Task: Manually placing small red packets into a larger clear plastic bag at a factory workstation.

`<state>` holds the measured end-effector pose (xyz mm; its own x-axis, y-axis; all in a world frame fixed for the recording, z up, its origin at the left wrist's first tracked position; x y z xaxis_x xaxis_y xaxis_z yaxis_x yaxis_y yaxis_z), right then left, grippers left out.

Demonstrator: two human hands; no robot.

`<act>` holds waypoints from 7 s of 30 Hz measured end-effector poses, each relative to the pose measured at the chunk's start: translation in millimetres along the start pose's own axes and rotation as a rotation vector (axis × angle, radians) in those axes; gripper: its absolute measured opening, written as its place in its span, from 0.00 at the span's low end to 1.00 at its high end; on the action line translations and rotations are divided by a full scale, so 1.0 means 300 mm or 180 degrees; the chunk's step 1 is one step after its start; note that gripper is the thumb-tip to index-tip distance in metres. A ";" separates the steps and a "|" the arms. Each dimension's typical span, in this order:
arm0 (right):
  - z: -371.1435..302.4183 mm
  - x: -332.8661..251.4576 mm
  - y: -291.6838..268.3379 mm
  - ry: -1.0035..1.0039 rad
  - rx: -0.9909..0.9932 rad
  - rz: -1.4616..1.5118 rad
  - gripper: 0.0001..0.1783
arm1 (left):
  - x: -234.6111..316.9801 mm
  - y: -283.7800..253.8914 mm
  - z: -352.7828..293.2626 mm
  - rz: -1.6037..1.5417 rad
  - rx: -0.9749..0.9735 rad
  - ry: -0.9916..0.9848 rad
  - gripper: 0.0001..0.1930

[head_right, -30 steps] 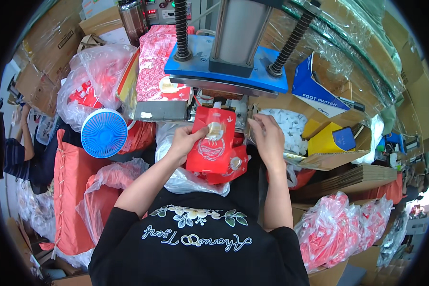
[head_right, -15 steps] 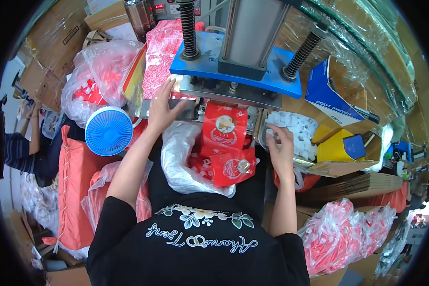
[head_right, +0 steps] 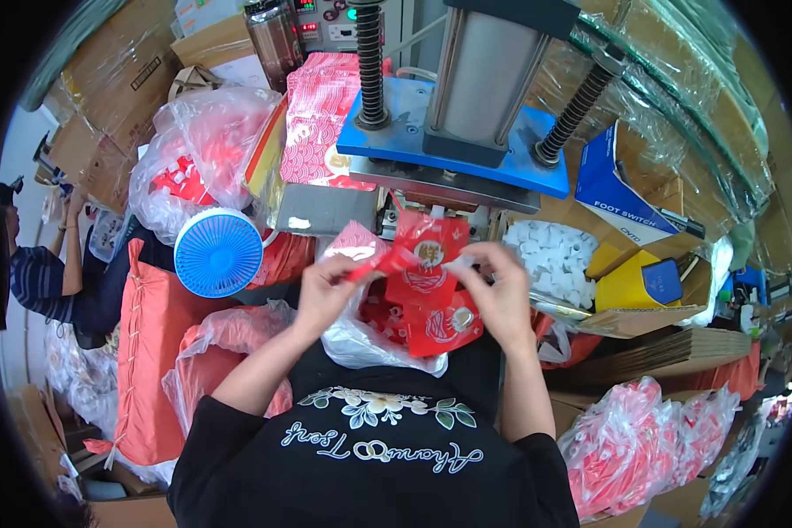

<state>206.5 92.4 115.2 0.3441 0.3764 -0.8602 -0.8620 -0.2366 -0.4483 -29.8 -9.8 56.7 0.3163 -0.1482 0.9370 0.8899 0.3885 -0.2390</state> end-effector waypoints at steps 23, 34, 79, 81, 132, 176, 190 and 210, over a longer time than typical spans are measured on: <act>-0.195 0.309 0.123 0.0192 -0.1695 -0.0974 0.20 | -0.063 0.267 0.173 -0.2380 -0.0092 -0.2008 0.12; -0.148 0.701 0.648 -0.0053 -0.4363 -0.2759 0.36 | -0.162 0.069 0.033 -0.1632 -0.0903 -0.2107 0.18; -0.636 0.335 -0.069 -0.0522 0.0220 -0.0675 0.08 | -0.586 -0.431 -0.388 0.2168 -0.0430 -0.1497 0.19; -0.655 0.373 -0.150 -0.0079 0.0705 -0.1002 0.07 | -0.542 -0.446 -0.470 0.0258 -0.0114 -0.2719 0.20; -0.228 0.280 0.197 -0.0300 -0.0588 -0.0163 0.07 | -0.191 0.270 -0.138 -0.0124 -0.1875 -0.0890 0.27; -0.196 0.535 0.340 0.2619 -0.0864 0.3552 0.15 | -0.246 0.266 -0.178 0.0724 -0.0252 0.0966 0.14; -0.163 0.366 0.244 0.0660 0.0001 0.0603 0.05 | -0.297 0.215 -0.065 -0.2097 -0.0873 -0.1534 0.13; -0.143 0.342 0.227 -0.0324 -0.0788 0.0115 0.10 | -0.264 0.292 -0.100 -0.0658 -0.0862 -0.0445 0.15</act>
<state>199.1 76.5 -14.1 0.2649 0.4489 -0.8534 -0.7515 -0.4585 -0.4744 33.0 8.6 -46.1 0.0894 -0.0654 0.9938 0.9910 0.1057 -0.0821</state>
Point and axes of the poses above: each hand's wrist, its own z-axis towards the middle knuckle, its own y-axis out of the palm, x = y × z, the point moved 1 cm from there along z, towards the middle knuckle, and after that the axes turned 3 degrees about y, right-handed, at the moved point
